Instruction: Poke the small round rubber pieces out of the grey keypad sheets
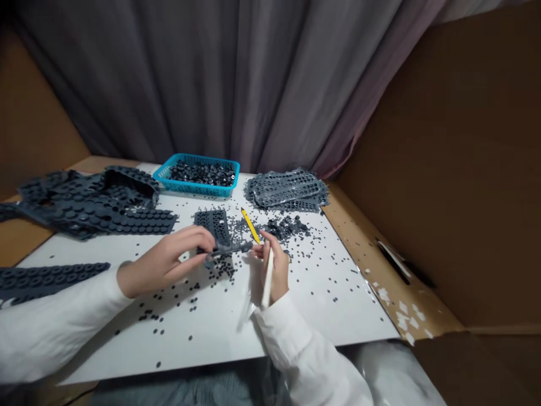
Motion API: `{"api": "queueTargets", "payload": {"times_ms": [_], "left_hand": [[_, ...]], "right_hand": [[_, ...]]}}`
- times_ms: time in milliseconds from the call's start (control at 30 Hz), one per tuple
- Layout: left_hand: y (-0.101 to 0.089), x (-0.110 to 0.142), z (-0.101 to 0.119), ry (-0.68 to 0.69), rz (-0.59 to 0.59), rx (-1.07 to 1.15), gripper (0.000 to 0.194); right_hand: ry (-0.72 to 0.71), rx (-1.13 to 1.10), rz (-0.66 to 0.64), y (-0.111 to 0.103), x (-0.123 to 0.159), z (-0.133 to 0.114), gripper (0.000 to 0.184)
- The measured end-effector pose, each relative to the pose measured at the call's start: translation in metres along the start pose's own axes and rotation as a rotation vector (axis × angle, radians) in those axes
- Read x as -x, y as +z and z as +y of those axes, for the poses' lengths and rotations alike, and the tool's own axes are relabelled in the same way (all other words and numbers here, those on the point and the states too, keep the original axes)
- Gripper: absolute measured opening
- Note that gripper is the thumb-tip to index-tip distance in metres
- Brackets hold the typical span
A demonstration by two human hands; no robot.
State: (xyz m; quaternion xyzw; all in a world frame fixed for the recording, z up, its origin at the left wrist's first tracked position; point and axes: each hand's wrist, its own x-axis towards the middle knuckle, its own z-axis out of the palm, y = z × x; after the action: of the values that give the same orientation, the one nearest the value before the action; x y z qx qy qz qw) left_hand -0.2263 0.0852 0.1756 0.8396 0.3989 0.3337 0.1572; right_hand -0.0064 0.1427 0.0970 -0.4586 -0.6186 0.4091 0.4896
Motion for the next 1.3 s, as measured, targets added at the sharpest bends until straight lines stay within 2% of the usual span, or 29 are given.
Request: {"api": "queueTargets", "payload": {"times_ms": [67, 133, 233, 300, 400, 467, 533, 567, 667, 700, 733, 767, 833, 900, 967, 1033, 1100, 1200, 1300], "left_hand": [[-0.009, -0.026, 0.007, 0.062, 0.04, -0.045, 0.011], [-0.014, -0.051, 0.014, 0.117, 0.051, -0.116, 0.012], [-0.017, -0.087, 0.022, 0.205, 0.052, -0.273, 0.014], [-0.017, -0.107, 0.026, 0.231, 0.067, -0.377, 0.015], [-0.015, -0.126, 0.027, 0.171, 0.091, -0.457, 0.015], [-0.013, -0.128, 0.023, 0.121, 0.133, -0.404, 0.015], [-0.007, -0.12, 0.013, 0.066, 0.184, -0.24, 0.021], [-0.002, -0.114, 0.005, 0.023, 0.184, -0.131, 0.036], [0.023, -0.088, -0.027, -0.19, 0.047, 0.19, 0.096], [0.033, -0.081, -0.038, -0.287, 0.023, 0.279, 0.105], [0.044, -0.074, -0.048, -0.336, 0.011, 0.3, 0.103], [0.054, -0.07, -0.058, -0.364, 0.006, 0.31, 0.092], [0.069, -0.067, -0.071, -0.405, 0.009, 0.328, 0.056], [0.076, -0.068, -0.078, -0.427, 0.02, 0.346, 0.034], [0.074, -0.072, -0.081, -0.443, 0.036, 0.373, 0.032], [0.067, -0.074, -0.083, -0.465, 0.046, 0.405, 0.031], [0.06, -0.075, -0.084, -0.492, 0.04, 0.43, 0.03], [0.052, -0.077, -0.087, -0.531, 0.021, 0.466, 0.032], [0.048, -0.08, -0.088, -0.564, -0.042, 0.511, 0.033]], "right_hand": [[-0.093, -0.047, -0.005, -0.002, 0.0, -0.007, 0.029], [-0.279, -0.056, 0.021, -0.008, -0.004, -0.023, 0.02], [-0.55, -0.042, 0.026, -0.024, -0.019, -0.059, 0.035], [-0.551, 0.018, -0.06, -0.036, -0.036, -0.084, 0.031], [-0.456, 0.365, -0.153, -0.049, -0.07, -0.107, 0.034], [-0.44, 0.522, -0.203, -0.057, -0.091, -0.113, 0.028], [-0.479, 0.55, -0.197, -0.063, -0.107, -0.116, 0.025], [-0.499, 0.531, -0.181, -0.065, -0.113, -0.119, 0.025], [-0.504, 0.444, -0.144, -0.068, -0.123, -0.129, 0.029], [-0.505, 0.427, -0.156, -0.068, -0.124, -0.133, 0.031], [-0.516, 0.417, -0.172, -0.067, -0.126, -0.136, 0.034], [-0.532, 0.41, -0.181, -0.066, -0.128, -0.14, 0.035], [-0.569, 0.39, -0.137, -0.068, -0.133, -0.143, 0.035], [-0.581, 0.38, -0.015, -0.076, -0.141, -0.141, 0.034], [-0.553, 0.418, 0.114, -0.092, -0.148, -0.131, 0.031], [-0.428, 0.429, 0.217, -0.111, -0.152, -0.114, 0.031], [-0.266, 0.413, 0.197, -0.127, -0.149, -0.091, 0.036], [-0.185, 0.393, 0.157, -0.139, -0.135, -0.055, 0.044], [-0.113, 0.343, 0.091, -0.139, -0.117, -0.029, 0.05]]}}
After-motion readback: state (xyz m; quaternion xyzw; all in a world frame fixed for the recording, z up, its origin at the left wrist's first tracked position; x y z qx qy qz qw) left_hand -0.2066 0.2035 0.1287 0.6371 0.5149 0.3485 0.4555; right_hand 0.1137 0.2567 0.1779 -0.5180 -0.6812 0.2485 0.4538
